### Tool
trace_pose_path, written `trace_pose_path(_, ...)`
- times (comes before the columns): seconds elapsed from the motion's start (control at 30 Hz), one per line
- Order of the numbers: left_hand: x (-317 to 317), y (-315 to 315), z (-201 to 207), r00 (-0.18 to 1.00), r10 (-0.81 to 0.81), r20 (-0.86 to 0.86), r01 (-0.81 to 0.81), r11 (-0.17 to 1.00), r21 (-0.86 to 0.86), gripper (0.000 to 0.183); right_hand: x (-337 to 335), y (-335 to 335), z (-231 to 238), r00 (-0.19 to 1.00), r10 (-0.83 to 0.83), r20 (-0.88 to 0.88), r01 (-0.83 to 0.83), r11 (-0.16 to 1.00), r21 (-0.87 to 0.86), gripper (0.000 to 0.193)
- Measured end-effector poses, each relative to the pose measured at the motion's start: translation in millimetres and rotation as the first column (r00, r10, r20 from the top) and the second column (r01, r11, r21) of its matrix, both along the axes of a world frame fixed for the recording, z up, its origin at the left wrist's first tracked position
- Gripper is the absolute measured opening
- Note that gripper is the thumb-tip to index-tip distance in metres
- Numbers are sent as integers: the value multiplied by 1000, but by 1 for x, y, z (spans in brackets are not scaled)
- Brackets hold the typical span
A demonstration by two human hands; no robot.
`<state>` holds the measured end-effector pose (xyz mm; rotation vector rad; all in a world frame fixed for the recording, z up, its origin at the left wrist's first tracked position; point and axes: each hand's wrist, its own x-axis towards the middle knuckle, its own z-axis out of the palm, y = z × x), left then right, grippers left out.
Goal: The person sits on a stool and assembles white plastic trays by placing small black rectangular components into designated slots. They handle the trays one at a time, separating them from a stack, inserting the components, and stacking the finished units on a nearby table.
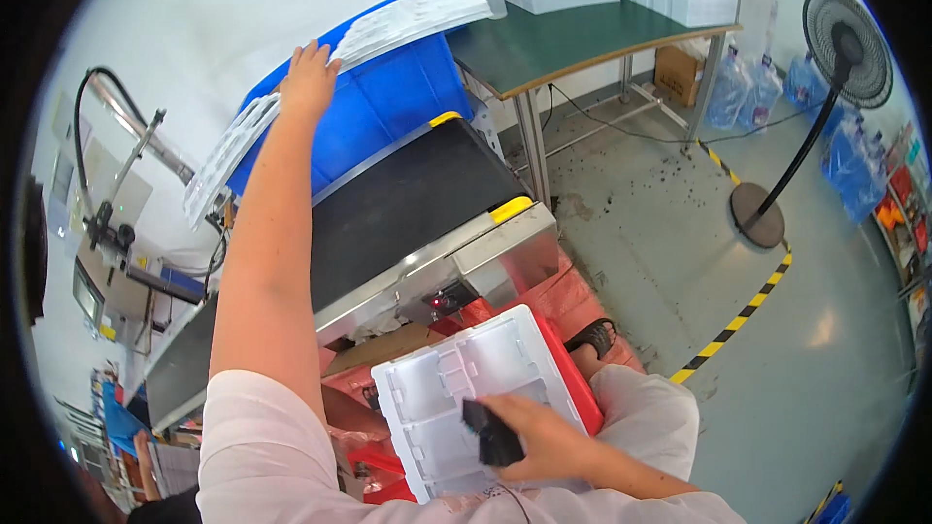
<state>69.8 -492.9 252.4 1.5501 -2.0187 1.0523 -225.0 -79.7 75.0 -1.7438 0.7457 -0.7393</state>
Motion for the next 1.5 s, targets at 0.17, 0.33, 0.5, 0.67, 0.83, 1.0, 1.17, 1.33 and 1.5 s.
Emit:
trace_pose_path(0.17,9,-83,7,987,-136,90,105,953,285,56,17,4,-35,985,139,103,-149,984,96,80)
trace_pose_path(0.33,-37,-62,25,995,-92,-34,98,911,402,55,14,1,-54,977,154,150,-170,980,103,86)
trace_pose_path(0.5,-29,-55,34,987,-149,68,108,905,412,40,12,3,-57,966,170,195,-190,977,92,87)
trace_pose_path(0.67,-41,-40,44,992,-125,-29,124,867,482,31,12,2,-59,971,178,159,-195,976,95,86)
trace_pose_path(0.83,-33,-40,46,989,-130,70,102,944,313,25,14,6,-59,978,165,128,-178,979,96,85)
trace_pose_path(1.0,-46,-21,45,993,-102,60,90,982,167,21,13,5,-57,975,167,144,-183,978,100,85)
trace_pose_path(1.17,-45,-15,48,992,-108,60,102,989,104,20,14,6,-58,978,164,128,-177,979,103,85)
trace_pose_path(1.33,-46,-23,32,990,-86,115,77,994,80,19,14,6,-57,984,149,100,-157,984,82,86)
trace_pose_path(1.5,-46,-17,37,986,-64,152,63,998,10,17,13,6,-55,982,164,97,-175,978,115,86)
